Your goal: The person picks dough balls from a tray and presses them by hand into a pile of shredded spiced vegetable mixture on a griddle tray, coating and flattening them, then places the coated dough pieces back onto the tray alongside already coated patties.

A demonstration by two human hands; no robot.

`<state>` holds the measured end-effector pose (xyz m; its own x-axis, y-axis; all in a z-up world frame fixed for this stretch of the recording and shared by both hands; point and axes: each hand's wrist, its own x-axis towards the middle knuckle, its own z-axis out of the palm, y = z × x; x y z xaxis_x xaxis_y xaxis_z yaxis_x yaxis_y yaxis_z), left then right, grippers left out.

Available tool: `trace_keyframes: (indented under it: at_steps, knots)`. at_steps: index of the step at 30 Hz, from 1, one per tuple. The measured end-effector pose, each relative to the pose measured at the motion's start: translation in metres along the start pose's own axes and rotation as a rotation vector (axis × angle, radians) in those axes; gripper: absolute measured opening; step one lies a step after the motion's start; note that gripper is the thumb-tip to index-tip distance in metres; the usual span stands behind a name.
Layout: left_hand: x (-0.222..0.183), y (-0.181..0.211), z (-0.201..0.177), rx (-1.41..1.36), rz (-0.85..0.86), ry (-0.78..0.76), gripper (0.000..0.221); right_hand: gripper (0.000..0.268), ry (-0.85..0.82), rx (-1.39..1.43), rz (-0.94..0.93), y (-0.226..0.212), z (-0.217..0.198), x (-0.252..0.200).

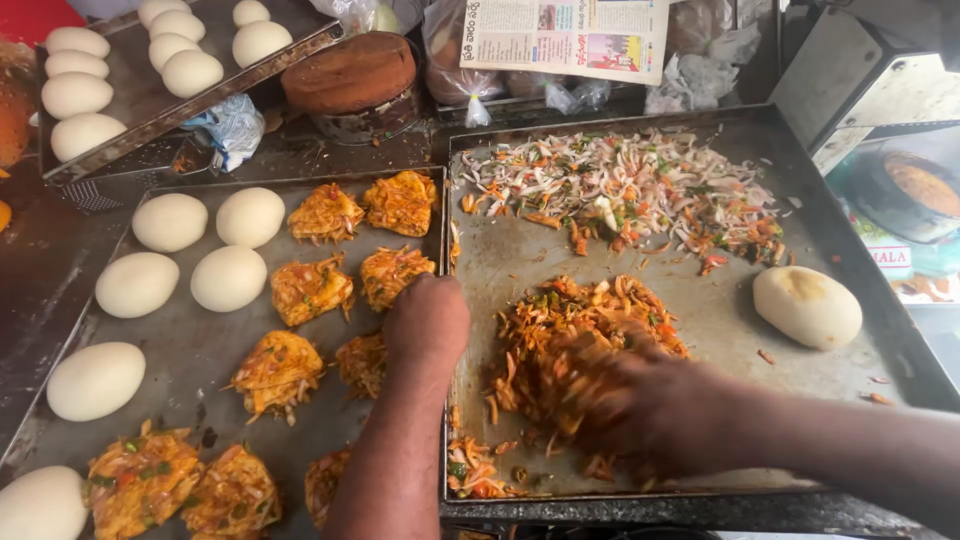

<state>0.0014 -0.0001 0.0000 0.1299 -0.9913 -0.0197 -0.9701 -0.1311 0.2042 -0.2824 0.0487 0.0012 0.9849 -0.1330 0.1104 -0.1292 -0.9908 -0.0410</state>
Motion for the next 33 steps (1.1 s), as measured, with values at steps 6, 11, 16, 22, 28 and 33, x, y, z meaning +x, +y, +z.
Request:
trace_keyframes:
  at_steps: [6, 11, 16, 22, 28, 33]
  knots:
    - [0.006, -0.003, 0.009, 0.008, 0.022, -0.022, 0.021, 0.055, -0.275, 0.117, 0.721, 0.028, -0.001, -0.002]
    - [0.005, -0.007, 0.004, -0.071, 0.018, 0.047, 0.02, 0.049, 0.084, 0.521, 0.933, 0.055, -0.007, -0.003]
    - [0.008, -0.005, 0.001, -0.038, -0.019, -0.049, 0.022, 0.059, -0.054, 0.362, 0.893, 0.057, -0.068, 0.029]
    - [0.005, -0.001, -0.003, -0.003, -0.029, -0.069, 0.022, 0.091, -0.777, 0.051, 0.75, 0.012, -0.052, 0.102]
    - [0.006, -0.004, 0.001, -0.012, 0.011, -0.027, 0.018, 0.045, -0.444, 0.177, 0.727, 0.035, 0.008, 0.06]
    - [0.007, -0.003, -0.008, 0.0, -0.005, -0.041, 0.018, 0.054, -0.045, 0.649, 1.143, 0.052, -0.053, 0.055]
